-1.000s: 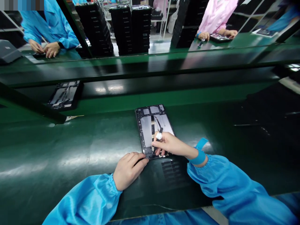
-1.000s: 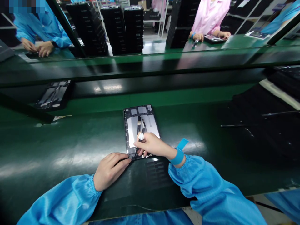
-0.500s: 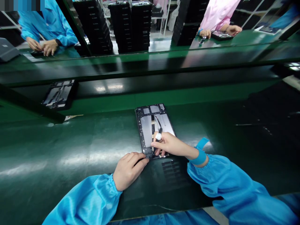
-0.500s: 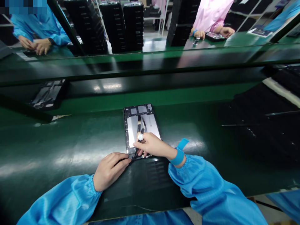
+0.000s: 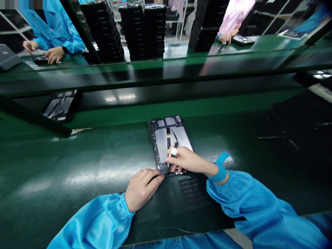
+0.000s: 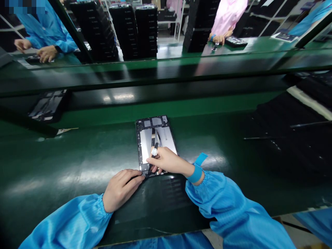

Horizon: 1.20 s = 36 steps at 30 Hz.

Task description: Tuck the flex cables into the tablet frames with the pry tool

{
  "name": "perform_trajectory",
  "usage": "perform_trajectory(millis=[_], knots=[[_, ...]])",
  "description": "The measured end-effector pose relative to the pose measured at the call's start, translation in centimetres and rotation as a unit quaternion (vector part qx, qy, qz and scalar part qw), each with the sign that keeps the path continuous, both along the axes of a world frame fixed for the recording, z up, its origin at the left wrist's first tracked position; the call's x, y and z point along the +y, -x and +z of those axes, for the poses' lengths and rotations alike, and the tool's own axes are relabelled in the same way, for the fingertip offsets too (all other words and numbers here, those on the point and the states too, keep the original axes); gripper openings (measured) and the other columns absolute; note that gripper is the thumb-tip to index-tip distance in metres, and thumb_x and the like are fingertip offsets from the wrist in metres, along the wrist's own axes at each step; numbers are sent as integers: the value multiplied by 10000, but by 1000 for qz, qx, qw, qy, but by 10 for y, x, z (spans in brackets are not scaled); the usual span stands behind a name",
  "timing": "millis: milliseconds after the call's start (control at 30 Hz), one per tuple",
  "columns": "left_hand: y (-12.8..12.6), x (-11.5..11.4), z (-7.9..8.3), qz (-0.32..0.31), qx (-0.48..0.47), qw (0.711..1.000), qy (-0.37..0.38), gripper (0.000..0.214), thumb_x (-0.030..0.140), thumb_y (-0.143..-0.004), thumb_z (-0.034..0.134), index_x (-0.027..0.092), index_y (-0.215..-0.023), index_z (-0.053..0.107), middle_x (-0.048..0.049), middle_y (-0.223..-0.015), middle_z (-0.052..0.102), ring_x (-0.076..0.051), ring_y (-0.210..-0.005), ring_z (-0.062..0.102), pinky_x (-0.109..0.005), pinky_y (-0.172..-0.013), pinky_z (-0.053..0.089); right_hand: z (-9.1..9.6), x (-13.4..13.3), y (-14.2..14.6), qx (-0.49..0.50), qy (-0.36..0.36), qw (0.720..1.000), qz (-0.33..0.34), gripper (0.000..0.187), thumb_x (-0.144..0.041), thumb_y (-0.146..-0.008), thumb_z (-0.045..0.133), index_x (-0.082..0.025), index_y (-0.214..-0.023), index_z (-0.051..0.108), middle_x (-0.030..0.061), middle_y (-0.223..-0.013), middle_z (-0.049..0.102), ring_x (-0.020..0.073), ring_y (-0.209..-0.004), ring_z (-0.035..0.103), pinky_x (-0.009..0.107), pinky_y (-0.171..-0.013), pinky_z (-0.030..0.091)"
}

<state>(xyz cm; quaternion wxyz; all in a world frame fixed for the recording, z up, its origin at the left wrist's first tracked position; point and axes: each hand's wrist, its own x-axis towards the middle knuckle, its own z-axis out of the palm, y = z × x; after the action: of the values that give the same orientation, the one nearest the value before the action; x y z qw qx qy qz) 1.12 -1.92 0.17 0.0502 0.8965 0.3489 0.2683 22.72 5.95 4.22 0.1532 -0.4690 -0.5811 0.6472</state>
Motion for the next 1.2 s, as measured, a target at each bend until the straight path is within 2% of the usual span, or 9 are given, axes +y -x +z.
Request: perform_trajectory(millis=[167,367,500,667,767,967,1200], knots=[[1,0,0,1,16,1000,-15,182,146,-970,491,169,-1111,604,-72,-1034,665,-173,-912,601,-290,-756,482,-2,0,0,-2,-6,1000,3,193,-274,-835,668,-170,-742,535,20,-591,679,172,-558,703,175,-406,527],[2,-4,7,-20,104,991,-88,330,108,-991,361,160,-1233,580,-101,-1082,649,-204,-943,584,-316,-744,470,-5,0,0,0,-9,1000,4,234,-334,-827,678,-168,-743,537,28,-608,686,178,-558,702,191,-411,532],[1,-5,9,-6,125,989,-81,317,113,-985,381,161,-1222,585,-105,-1087,637,-210,-954,576,-326,-746,468,-6,0,-3,11,-14,1000,-2,249,-368,-820,683,-175,-764,536,20,-601,670,185,-574,704,203,-423,538],[0,-3,8,-9,104,993,-52,329,136,-1008,336,172,-1212,592,-100,-1081,629,-202,-932,557,-330,-732,474,-6,-9,-21,10,-80,995,-60,229,-390,-845,646,-193,-808,535,15,-661,651,211,-676,716,239,-484,560],[0,-2,6,-6,91,995,-39,329,131,-1006,342,177,-1214,593,-99,-1086,624,-197,-933,552,-331,-735,475,-6,-18,-31,2,-103,992,-72,234,-410,-859,631,-200,-802,544,10,-674,645,210,-675,708,267,-537,568],[0,-2,3,-4,65,997,-31,320,122,-1002,359,180,-1207,598,-95,-1077,622,-201,-946,558,-330,-743,474,-10,-26,-34,-6,-116,991,-67,214,-407,-882,621,-207,-831,563,20,-696,672,217,-694,713,282,-577,568],[0,-2,1,3,51,998,-41,279,125,-967,457,193,-1190,612,-106,-1105,625,-217,-1001,572,-346,-795,481,-15,-26,-34,34,-82,991,-96,260,-428,-846,657,-198,-804,544,6,-670,668,210,-686,719,266,-561,562]])
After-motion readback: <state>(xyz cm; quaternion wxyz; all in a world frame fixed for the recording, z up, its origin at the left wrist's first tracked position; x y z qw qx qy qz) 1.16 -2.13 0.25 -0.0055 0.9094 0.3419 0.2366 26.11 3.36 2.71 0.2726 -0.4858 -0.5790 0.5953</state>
